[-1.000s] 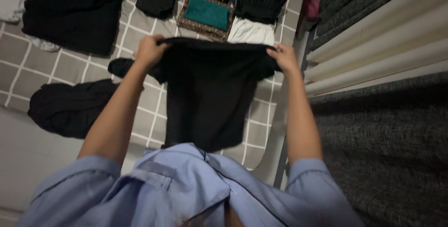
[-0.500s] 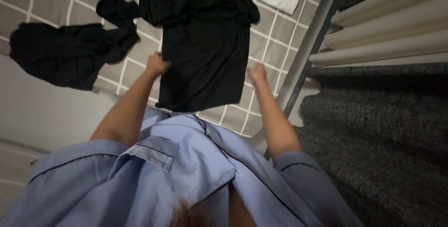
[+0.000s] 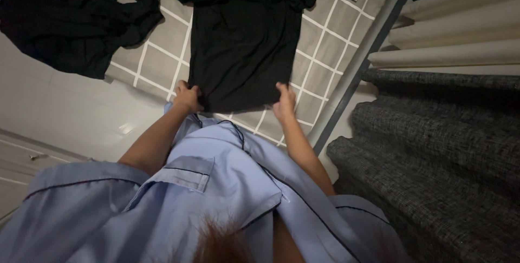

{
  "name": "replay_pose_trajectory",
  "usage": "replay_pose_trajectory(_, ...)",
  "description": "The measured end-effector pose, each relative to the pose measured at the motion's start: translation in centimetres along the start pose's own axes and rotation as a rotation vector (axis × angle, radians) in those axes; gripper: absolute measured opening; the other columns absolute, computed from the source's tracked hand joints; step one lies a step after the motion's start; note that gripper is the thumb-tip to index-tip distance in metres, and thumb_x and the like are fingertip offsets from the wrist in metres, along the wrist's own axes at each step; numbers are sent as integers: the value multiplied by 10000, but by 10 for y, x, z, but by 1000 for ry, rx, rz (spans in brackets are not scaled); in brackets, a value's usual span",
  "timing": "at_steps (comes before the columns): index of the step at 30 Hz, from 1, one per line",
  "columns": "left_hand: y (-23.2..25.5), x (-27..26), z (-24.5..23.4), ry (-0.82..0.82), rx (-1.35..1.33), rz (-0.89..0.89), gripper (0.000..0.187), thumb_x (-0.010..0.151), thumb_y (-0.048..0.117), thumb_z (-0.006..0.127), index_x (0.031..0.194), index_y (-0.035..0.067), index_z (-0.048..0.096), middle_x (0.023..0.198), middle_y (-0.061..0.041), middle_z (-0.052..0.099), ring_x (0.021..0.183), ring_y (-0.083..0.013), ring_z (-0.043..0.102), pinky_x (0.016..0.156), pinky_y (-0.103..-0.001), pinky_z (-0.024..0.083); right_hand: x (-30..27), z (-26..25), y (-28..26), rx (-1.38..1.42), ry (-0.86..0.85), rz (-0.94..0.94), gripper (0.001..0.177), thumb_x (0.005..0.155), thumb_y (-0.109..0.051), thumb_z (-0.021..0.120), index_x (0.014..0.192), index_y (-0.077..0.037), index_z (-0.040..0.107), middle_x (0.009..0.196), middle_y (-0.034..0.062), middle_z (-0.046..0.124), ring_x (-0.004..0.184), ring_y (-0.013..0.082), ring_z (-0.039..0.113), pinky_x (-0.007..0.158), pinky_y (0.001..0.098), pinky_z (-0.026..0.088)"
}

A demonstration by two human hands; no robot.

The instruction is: The person folds multiple garments on a bed, including black pants, a black shirt, and a blue jacket. They smooth and fold each item into neat rectangles and place them in organized stacks.

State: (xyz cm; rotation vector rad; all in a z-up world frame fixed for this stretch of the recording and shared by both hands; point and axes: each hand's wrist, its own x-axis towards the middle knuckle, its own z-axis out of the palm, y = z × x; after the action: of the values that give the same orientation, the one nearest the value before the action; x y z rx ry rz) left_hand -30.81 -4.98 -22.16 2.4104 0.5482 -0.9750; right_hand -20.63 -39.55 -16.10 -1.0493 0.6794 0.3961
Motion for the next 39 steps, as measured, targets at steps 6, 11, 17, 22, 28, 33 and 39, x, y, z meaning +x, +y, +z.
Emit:
replay_pose_trajectory(6,-16,12,19,-112,-720,-120,616,662,122,942,1143,64,562,965,-176,679,940,-356,553,788,-464,453,5,69,-68,164,-95,151,379,926,-218,656,1279,-101,582,1220,127,679,1112,319,683,986,545,544)
replay_pose_trajectory(11,-5,21,-12,-218,-1150,47,349,828,50,832,1113,27,630,959,-86,706,829,-193,671,741,-335,530,15,90,-92,101,-348,105,505,892,-17,658,1369,-61,498,1215,126,629,1124,283,650,1007,529,533)
replay_pose_trajectory(17,31,-3,-114,-176,-1776,164,518,795,-78,669,1263,120,566,1036,-93,672,960,-219,683,897,-390,595,47,73,-82,-259,-242,-229,503,841,152,707,1308,17,578,1128,113,679,1000,207,711,929,346,596)
replay_pose_trajectory(22,37,-24,-180,-79,-1655,311,306,954,-80,685,1253,-33,637,1175,-137,665,1059,-207,669,974,-328,559,61,49,-89,-968,100,-672,124,929,-7,835,1050,-10,807,815,119,716,696,178,632,625,299,520)
replay_pose_trajectory(28,26,-28,-202,86,-1506,334,413,846,-155,681,1234,-34,608,1103,-99,644,973,-163,659,884,-269,576,46,40,-123,-545,88,-354,151,1006,-110,704,1134,-44,658,851,91,691,650,172,648,556,282,459)
replay_pose_trajectory(33,27,-19,-199,157,-1589,336,480,824,-183,649,1273,-25,590,1034,-80,641,863,-136,625,832,-264,564,28,36,-148,80,-77,-136,280,976,-59,661,1250,-8,636,997,107,680,824,225,649,747,347,558)
replay_pose_trajectory(39,38,-20,-205,231,-1611,313,196,994,-8,685,1185,-39,658,1036,-62,679,920,-139,660,882,-288,589,25,35,-142,1,-187,-247,449,867,105,703,1300,61,593,1071,125,670,950,194,661,858,306,562)
